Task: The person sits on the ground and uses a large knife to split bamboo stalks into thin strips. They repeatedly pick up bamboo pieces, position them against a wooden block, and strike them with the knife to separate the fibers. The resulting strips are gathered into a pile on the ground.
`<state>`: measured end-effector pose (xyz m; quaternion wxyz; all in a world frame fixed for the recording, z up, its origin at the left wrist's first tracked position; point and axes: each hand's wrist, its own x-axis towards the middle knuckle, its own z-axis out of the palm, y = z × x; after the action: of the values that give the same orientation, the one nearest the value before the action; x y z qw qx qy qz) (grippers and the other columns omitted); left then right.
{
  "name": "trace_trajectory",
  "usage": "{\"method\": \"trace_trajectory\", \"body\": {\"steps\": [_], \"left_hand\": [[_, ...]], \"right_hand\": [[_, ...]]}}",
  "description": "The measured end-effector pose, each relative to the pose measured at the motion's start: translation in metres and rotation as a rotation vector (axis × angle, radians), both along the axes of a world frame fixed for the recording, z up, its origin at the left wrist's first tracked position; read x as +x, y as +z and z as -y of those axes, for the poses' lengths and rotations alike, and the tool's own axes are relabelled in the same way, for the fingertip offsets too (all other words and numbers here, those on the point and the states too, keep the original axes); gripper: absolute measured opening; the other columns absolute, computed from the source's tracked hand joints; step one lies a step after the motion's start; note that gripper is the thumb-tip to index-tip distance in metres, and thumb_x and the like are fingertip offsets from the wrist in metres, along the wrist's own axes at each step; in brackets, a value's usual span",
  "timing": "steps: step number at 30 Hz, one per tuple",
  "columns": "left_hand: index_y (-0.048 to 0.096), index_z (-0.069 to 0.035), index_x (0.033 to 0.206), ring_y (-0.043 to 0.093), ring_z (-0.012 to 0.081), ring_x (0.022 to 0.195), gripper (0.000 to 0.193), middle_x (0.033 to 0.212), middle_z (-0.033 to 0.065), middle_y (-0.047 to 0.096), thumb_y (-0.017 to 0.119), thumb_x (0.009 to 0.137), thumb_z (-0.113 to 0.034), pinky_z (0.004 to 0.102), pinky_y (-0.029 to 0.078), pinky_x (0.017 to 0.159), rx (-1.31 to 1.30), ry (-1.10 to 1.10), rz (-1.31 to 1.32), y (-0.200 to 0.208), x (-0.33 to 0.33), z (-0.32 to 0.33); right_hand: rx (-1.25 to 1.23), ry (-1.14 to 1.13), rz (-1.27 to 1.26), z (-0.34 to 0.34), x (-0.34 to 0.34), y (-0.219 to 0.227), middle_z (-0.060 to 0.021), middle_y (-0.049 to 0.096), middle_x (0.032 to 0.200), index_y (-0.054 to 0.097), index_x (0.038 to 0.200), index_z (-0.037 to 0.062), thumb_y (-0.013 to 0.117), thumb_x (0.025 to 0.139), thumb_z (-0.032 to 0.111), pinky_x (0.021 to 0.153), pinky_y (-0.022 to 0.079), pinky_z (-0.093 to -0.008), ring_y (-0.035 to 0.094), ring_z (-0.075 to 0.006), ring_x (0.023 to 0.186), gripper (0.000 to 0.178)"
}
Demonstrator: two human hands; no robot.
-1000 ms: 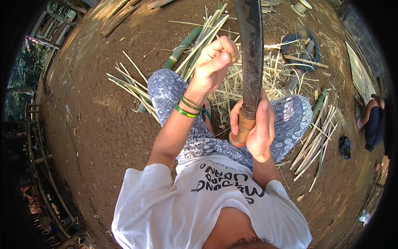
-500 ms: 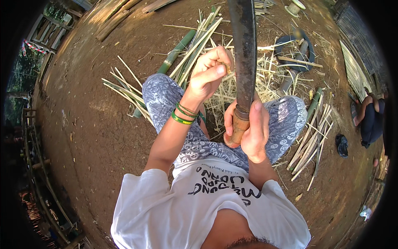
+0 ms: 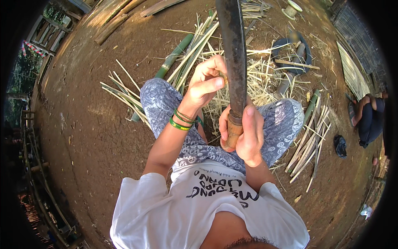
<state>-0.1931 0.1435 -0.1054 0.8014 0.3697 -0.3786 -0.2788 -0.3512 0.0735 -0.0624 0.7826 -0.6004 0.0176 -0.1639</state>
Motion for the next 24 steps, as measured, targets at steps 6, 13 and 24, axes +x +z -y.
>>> {"method": "trace_trajectory", "body": {"steps": [6,13,24], "left_hand": [[0.057,-0.004,0.087,0.040,0.0133,0.076,0.047,0.079,0.0014,0.045,0.074,0.076,-0.046,0.0281,0.028,0.066,-0.009,0.018,0.018,0.003,-0.006,0.001],[0.058,-0.004,0.092,0.055,0.0121,0.083,0.035,0.091,0.0043,0.061,0.075,0.081,-0.033,0.0260,0.042,0.074,-0.104,-0.049,0.042,-0.004,-0.002,0.000],[0.047,-0.009,0.077,0.034,0.0141,0.071,0.051,0.076,0.0033,0.044,0.066,0.084,-0.056,0.0298,0.026,0.067,-0.143,0.418,0.134,-0.011,-0.041,-0.025]], "right_hand": [[-0.036,-0.026,0.009,-0.001,-0.001,-0.004,-0.0111,0.056,0.063,0.048,0.120,-0.0077,0.026,0.106,0.047,0.040,0.040,-0.0240,0.049,-0.0117,0.045,0.060],[-0.137,-0.047,0.002,-0.001,-0.005,-0.004,-0.0081,0.056,0.062,0.043,0.133,-0.0092,0.028,0.105,0.049,0.044,0.040,-0.0238,0.049,-0.0108,0.046,0.067],[-0.230,-0.104,0.117,0.003,-0.021,-0.020,-0.0045,0.057,0.060,0.043,0.141,-0.0103,0.042,0.104,0.041,0.049,0.043,-0.0236,0.052,-0.0082,0.051,0.064]]}}
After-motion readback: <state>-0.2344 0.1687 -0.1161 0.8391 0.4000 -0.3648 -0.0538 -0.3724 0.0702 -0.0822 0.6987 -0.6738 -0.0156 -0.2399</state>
